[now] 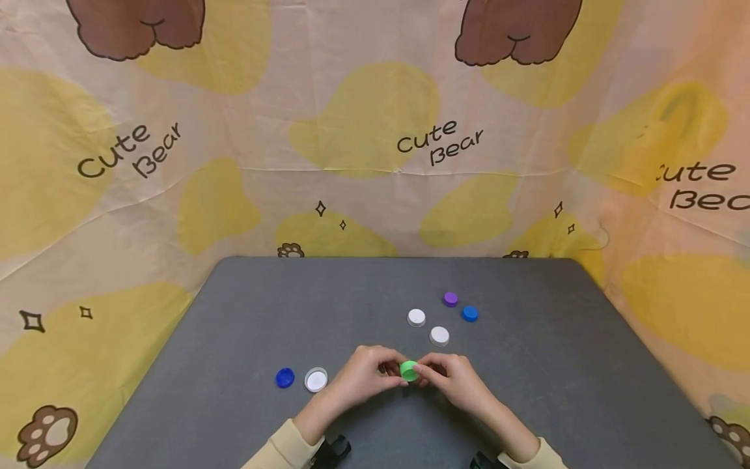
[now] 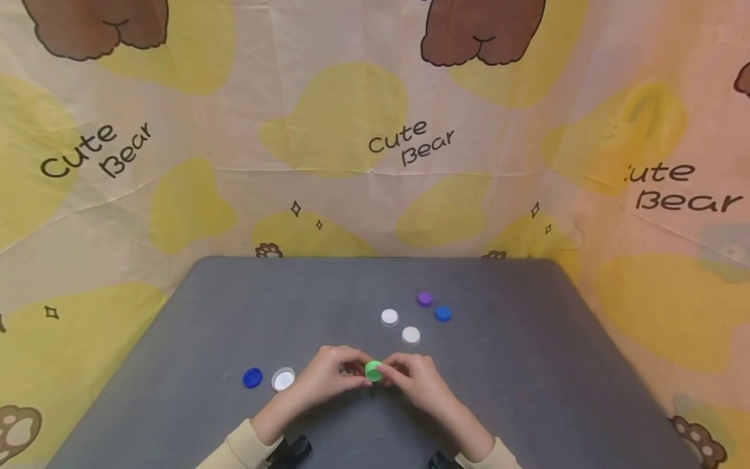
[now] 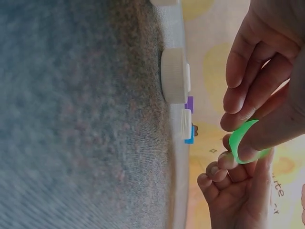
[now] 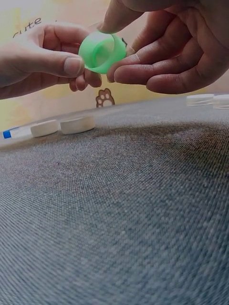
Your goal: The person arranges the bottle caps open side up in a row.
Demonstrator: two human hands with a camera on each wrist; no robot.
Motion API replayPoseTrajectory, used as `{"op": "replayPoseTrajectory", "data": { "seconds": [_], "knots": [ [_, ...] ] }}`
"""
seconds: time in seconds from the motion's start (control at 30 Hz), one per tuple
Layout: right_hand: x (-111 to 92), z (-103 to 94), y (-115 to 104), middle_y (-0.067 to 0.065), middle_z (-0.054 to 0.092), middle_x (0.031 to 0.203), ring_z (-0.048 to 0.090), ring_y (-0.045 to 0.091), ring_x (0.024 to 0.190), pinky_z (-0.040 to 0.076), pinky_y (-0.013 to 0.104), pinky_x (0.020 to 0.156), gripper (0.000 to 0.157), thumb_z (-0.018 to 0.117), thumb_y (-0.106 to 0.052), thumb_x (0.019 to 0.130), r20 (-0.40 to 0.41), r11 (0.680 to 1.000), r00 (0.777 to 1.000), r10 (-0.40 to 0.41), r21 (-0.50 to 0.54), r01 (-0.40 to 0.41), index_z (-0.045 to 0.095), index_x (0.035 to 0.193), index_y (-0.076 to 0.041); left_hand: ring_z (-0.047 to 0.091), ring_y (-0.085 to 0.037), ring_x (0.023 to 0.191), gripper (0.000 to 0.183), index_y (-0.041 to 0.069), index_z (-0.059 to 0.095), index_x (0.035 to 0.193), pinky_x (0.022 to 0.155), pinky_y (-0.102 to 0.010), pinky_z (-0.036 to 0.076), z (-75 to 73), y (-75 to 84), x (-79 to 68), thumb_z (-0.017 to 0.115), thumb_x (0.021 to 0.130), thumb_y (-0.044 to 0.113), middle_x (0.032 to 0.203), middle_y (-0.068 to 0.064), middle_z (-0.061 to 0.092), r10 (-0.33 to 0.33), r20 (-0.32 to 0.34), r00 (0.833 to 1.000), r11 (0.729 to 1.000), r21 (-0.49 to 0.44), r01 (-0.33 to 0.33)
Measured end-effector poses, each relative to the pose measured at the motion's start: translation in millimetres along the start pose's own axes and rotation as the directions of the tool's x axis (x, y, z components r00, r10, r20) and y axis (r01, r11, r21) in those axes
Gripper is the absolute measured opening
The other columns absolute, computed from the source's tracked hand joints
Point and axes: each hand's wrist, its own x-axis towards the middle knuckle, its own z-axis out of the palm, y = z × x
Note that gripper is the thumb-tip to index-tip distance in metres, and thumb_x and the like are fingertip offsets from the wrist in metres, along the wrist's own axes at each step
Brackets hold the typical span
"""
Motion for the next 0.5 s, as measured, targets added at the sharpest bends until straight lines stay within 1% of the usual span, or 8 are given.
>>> {"op": "replayPoseTrajectory", "data": {
  "seconds": [0.13, 0.27, 0.43, 0.5],
  "knots": [
    [0.0, 0.0, 0.4, -0.004, 0.07, 0.074, 0.067, 0.011, 0.066, 0.051, 0.022, 0.062, 0.027, 0.057, -0.037, 0.093, 0.01, 1.0, 1.0, 0.018, 0.017, -0.018, 0.071, 0.089, -0.014, 0.064, -0.006, 0.071, 0.027, 0.015, 0.072, 0.099, 0.065, -0.019, 0.051, 0.5, 0.2, -0.6, 0.081, 0.073, 0.014, 0.079, 0.005, 0.069, 0.026, -0.011, 1.0, 1.0, 0.006, -0.026],
    [-0.1, -0.6, -0.1, -0.001, 0.07, 0.071, 0.067, 0.014, 0.065, 0.053, 0.025, 0.06, 0.031, 0.057, -0.037, 0.094, 0.013, 0.999, 0.999, 0.043, 0.033, -0.044, 0.071, 0.086, -0.011, 0.064, -0.007, 0.071, 0.034, 0.016, 0.07, 0.107, 0.065, -0.018, 0.051, 1.4, 0.4, -0.8, 0.081, 0.075, 0.016, 0.079, 0.004, 0.07, 0.05, -0.021, 0.999, 0.999, 0.009, -0.05],
    [0.2, -0.9, -0.1, -0.002, 0.069, 0.068, 0.067, 0.015, 0.064, 0.053, 0.026, 0.06, 0.035, 0.056, -0.04, 0.094, 0.005, 0.996, 0.996, 0.089, 0.029, -0.089, 0.071, 0.084, -0.01, 0.062, -0.001, 0.069, 0.034, 0.015, 0.07, 0.107, 0.062, -0.019, 0.051, 2.7, 1.6, -0.7, 0.08, 0.075, 0.017, 0.078, 0.002, 0.07, 0.086, -0.029, 0.996, 0.996, -0.002, -0.087],
    [0.5, -0.6, -0.2, -0.001, 0.069, 0.069, 0.067, 0.015, 0.064, 0.053, 0.026, 0.06, 0.036, 0.055, -0.041, 0.094, 0.0, 0.995, 0.996, 0.092, 0.033, -0.092, 0.071, 0.085, -0.009, 0.061, 0.0, 0.069, 0.032, 0.015, 0.07, 0.106, 0.061, -0.02, 0.051, 3.2, 1.3, -0.3, 0.08, 0.075, 0.017, 0.077, 0.002, 0.07, 0.095, -0.035, 0.995, 0.995, 0.0, -0.095]
  ]
}}
